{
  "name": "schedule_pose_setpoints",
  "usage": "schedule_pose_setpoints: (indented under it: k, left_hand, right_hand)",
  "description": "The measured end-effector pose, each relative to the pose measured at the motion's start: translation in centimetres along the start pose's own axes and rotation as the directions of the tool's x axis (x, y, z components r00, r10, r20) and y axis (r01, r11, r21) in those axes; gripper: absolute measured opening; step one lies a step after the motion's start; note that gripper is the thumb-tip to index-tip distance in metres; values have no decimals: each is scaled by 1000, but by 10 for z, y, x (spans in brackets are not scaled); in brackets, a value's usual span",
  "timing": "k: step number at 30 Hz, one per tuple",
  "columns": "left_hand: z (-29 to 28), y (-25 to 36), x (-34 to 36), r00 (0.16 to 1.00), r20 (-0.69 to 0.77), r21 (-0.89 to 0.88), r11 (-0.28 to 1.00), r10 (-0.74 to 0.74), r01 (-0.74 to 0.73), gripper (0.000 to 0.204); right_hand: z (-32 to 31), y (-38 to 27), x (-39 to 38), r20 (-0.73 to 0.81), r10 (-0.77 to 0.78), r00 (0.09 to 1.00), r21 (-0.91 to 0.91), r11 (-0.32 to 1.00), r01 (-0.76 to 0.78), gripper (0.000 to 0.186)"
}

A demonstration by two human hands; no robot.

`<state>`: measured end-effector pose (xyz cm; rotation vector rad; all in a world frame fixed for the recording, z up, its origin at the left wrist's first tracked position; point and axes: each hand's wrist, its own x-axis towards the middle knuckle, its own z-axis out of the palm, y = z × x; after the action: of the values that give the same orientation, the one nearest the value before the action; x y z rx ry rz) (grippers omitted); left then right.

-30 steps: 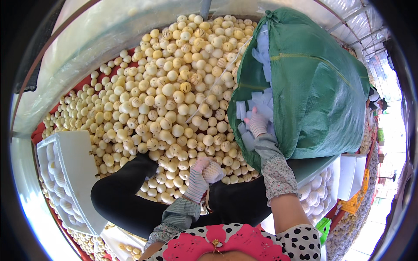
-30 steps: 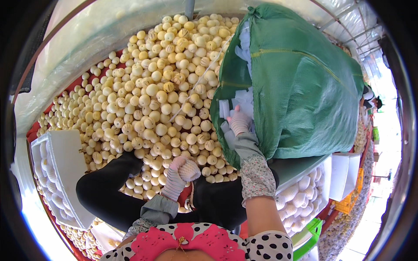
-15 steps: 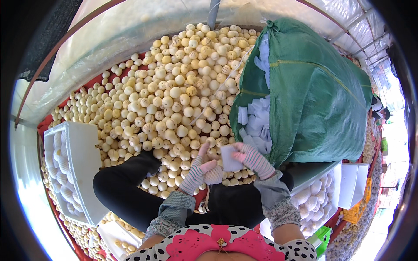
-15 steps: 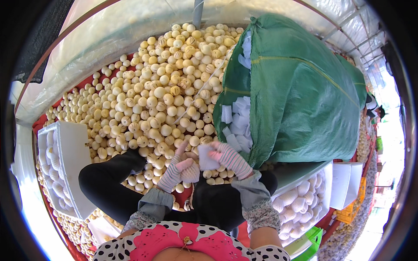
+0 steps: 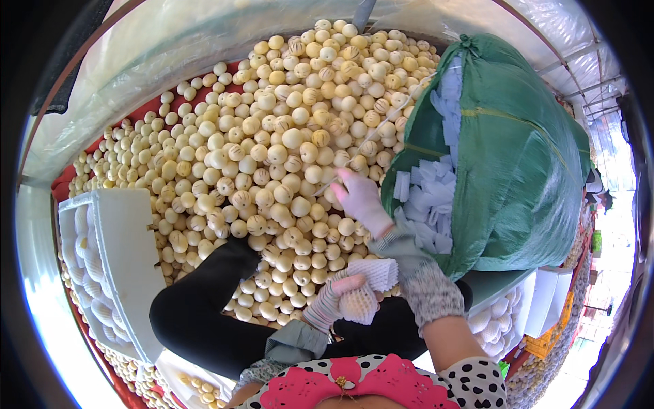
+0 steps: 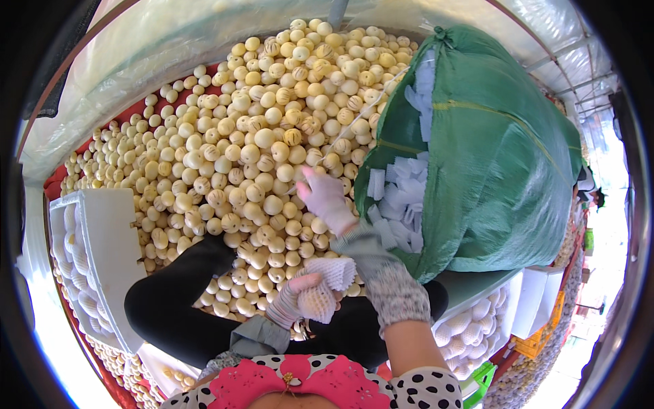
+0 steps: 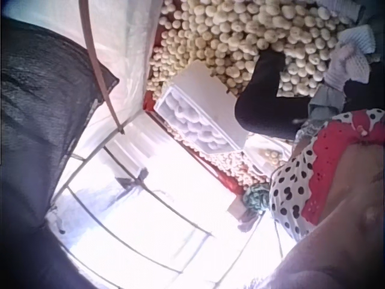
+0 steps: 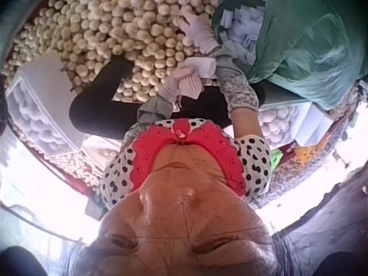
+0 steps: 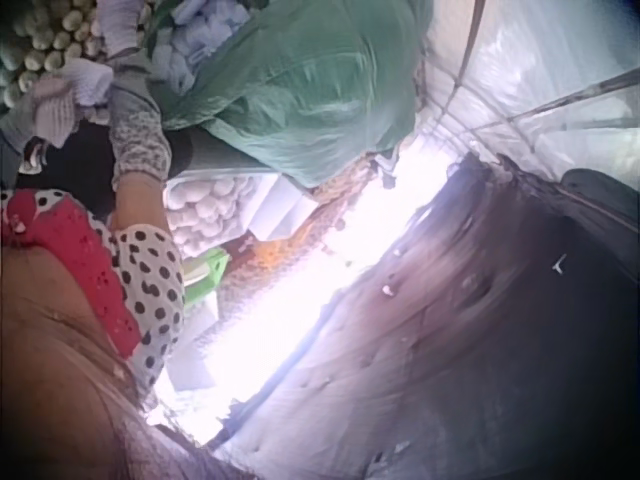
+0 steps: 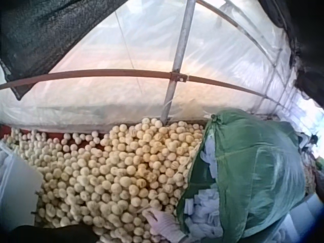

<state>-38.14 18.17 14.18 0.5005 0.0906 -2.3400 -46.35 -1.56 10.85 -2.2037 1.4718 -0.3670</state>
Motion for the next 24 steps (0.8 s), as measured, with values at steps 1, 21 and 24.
schedule_pose_setpoints:
  k: [1, 21, 24]
  left_hand:
    - [-6, 1, 3, 999, 2, -57, 998, 36, -36, 59]
    - [13, -4, 19, 627, -130, 520, 591, 768, -617, 47]
    - [15, -23, 17, 793, -34, 450, 718, 608, -531, 56]
  right_hand:
    - [7, -2, 32, 74, 26, 997, -177, 984, -13, 38]
    - [-41, -20, -125, 23, 61, 998, 835, 547, -53, 31]
    - [-71, -6, -172, -151, 3, 989, 340, 939, 49, 29]
